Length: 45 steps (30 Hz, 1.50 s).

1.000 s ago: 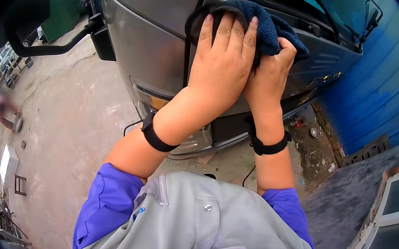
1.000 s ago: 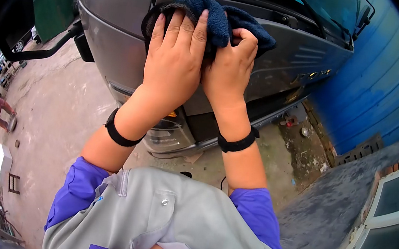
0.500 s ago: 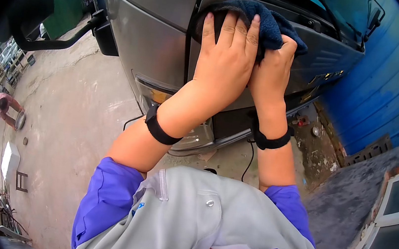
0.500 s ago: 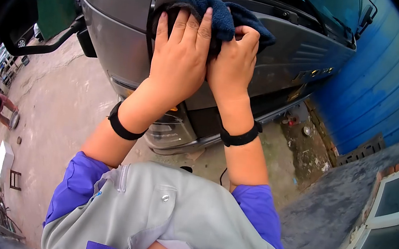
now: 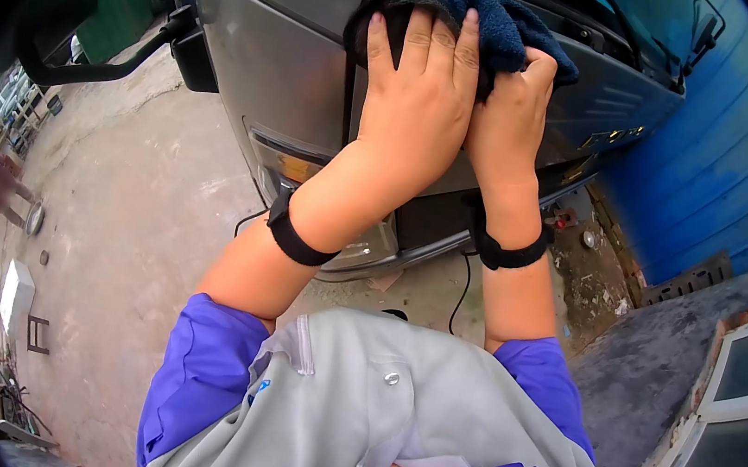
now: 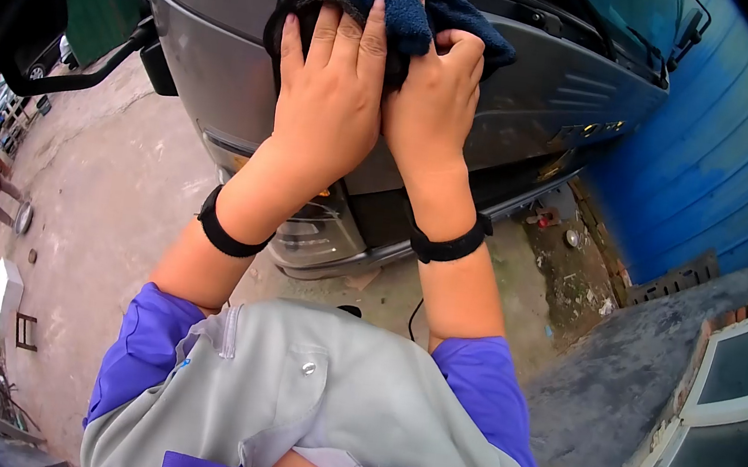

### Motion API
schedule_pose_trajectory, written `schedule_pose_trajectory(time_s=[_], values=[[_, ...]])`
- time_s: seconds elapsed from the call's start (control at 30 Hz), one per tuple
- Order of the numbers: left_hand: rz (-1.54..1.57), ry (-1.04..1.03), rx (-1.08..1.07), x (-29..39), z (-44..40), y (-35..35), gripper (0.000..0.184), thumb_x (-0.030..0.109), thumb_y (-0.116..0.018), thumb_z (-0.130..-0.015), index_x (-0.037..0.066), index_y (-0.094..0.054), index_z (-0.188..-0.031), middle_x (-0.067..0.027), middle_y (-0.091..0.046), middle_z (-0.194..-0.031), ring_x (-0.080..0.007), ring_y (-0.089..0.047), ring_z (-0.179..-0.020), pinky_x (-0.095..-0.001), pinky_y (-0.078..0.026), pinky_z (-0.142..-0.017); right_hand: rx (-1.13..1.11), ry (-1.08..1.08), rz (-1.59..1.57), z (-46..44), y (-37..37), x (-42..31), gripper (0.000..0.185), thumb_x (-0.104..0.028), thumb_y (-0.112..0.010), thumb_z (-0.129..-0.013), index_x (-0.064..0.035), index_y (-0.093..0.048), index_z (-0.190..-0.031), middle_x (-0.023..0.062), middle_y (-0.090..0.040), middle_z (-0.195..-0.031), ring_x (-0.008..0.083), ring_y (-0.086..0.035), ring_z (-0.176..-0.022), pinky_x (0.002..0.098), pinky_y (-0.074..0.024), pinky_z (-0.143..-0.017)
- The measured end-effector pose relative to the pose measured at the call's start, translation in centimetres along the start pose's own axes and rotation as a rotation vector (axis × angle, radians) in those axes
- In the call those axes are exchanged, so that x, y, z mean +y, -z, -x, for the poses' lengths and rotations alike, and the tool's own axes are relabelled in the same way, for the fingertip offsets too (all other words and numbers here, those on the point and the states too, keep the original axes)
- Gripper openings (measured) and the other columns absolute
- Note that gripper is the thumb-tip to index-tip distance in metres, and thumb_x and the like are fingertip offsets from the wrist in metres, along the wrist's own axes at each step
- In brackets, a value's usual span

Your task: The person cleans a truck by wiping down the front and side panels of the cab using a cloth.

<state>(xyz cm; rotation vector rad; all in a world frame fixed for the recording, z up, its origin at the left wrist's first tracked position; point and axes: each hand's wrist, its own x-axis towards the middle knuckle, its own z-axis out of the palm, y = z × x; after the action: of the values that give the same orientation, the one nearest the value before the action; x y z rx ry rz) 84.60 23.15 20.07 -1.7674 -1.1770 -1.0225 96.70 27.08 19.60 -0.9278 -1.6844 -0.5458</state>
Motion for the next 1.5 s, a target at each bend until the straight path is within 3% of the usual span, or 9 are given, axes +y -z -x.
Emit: schedule_pose_trajectory(time_s=[0.27,0.5,0.7,0.87,1.03,1.17,1.2,1.37,1.5], values=[[0.205,0.085,-0.007,-1.8,7.5,-1.5,0.074,0.020,-0.060,-0.090,-0.009,-0.033,-0.152,-0.0341,-0.044,-0.147,-0.0531,-0.038,-0.138,-0.0658,-0.023,-0.115,-0.097,-0.064,-0.058,5.2,-2.3,-3.2,0.073,-0.008,-0.067,-0.085,-0.0288,-0.048,-0.153,0.0161,-0.044,-0.113,0.0348,-0.049,-0.105,0.0449,-0.0456,-0.092],[0.144,0.030,0.210,-4.6,1.1,0.3,0.071,0.018,-0.057,-0.088,-0.003,-0.037,-0.152,-0.0252,-0.054,-0.140,-0.0448,-0.046,-0.135,-0.0626,-0.023,-0.116,-0.015,0.108,-0.081,-1.7,-1.4,-3.4,0.073,-0.007,-0.068,-0.081,-0.0237,-0.051,-0.151,0.0121,-0.046,-0.105,0.0314,-0.050,-0.098,0.0407,-0.0474,-0.083],[0.168,0.081,0.039,-3.3,6.9,-0.6,0.072,0.016,-0.059,-0.087,-0.005,-0.037,-0.152,-0.0286,-0.053,-0.141,-0.0478,-0.046,-0.135,-0.0635,-0.025,-0.115,-0.065,-0.004,-0.105,3.9,-2.8,-4.0,0.069,-0.013,-0.072,-0.083,-0.0211,-0.054,-0.149,0.0113,-0.045,-0.103,0.0306,-0.049,-0.096,0.0407,-0.0452,-0.087],[0.172,0.010,0.039,-4.6,5.0,0.0,0.068,0.018,-0.056,-0.087,-0.003,-0.042,-0.150,-0.0248,-0.055,-0.140,-0.0409,-0.046,-0.137,-0.0644,-0.021,-0.116,-0.020,0.087,-0.136,2.8,-2.8,-3.6,0.072,-0.002,-0.068,-0.081,-0.0156,-0.052,-0.149,0.0125,-0.047,-0.097,0.0317,-0.052,-0.090,0.0404,-0.0475,-0.079],[0.103,-0.040,0.124,-6.0,-1.6,1.6,0.073,0.021,-0.060,-0.087,0.004,-0.038,-0.154,-0.0205,-0.056,-0.141,-0.0377,-0.046,-0.138,-0.0595,-0.024,-0.118,0.052,0.087,0.000,-3.4,-1.2,-4.0,0.025,-0.004,-0.067,-0.075,-0.0044,-0.063,-0.100,0.0144,-0.049,-0.101,0.0361,-0.053,-0.096,0.0444,-0.0493,-0.080],[0.118,0.009,0.153,-4.9,1.9,-0.8,0.073,0.025,-0.060,-0.089,0.001,-0.037,-0.154,-0.0234,-0.054,-0.141,-0.0416,-0.046,-0.137,-0.0579,-0.026,-0.118,0.039,0.075,0.043,-0.9,-1.9,-4.0,0.055,-0.009,-0.070,-0.082,-0.0090,-0.059,-0.136,0.0140,-0.047,-0.104,0.0343,-0.051,-0.098,0.0416,-0.0470,-0.084],[0.162,0.025,0.086,-4.4,3.8,-1.1,0.073,0.024,-0.060,-0.089,0.000,-0.036,-0.154,-0.0248,-0.052,-0.142,-0.0443,-0.044,-0.137,-0.0582,-0.026,-0.118,0.011,0.057,0.016,0.9,-2.3,-3.7,0.071,-0.011,-0.071,-0.085,-0.0124,-0.048,-0.152,0.0132,-0.045,-0.103,0.0326,-0.049,-0.096,0.0403,-0.0458,-0.086],[0.225,0.020,-0.067,-3.9,13.6,-3.5,0.074,0.019,-0.061,-0.083,0.003,-0.040,-0.153,-0.0236,-0.053,-0.141,-0.0405,-0.046,-0.137,-0.0578,-0.024,-0.119,-0.189,-0.009,-0.050,10.1,-4.2,-2.9,0.068,-0.007,-0.069,-0.085,-0.0136,-0.051,-0.151,0.0144,-0.044,-0.103,0.0331,-0.048,-0.096,0.0406,-0.0448,-0.088],[0.246,0.058,-0.018,-6.2,13.2,-3.0,0.077,0.021,-0.063,-0.082,0.001,-0.040,-0.152,-0.0241,-0.053,-0.141,-0.0420,-0.045,-0.138,-0.0576,-0.023,-0.120,-0.190,0.099,0.080,8.6,-4.1,-3.9,0.068,-0.013,-0.069,-0.086,-0.0223,-0.052,-0.150,0.0116,-0.045,-0.106,0.0316,-0.045,-0.105,0.0513,-0.0344,-0.097]])
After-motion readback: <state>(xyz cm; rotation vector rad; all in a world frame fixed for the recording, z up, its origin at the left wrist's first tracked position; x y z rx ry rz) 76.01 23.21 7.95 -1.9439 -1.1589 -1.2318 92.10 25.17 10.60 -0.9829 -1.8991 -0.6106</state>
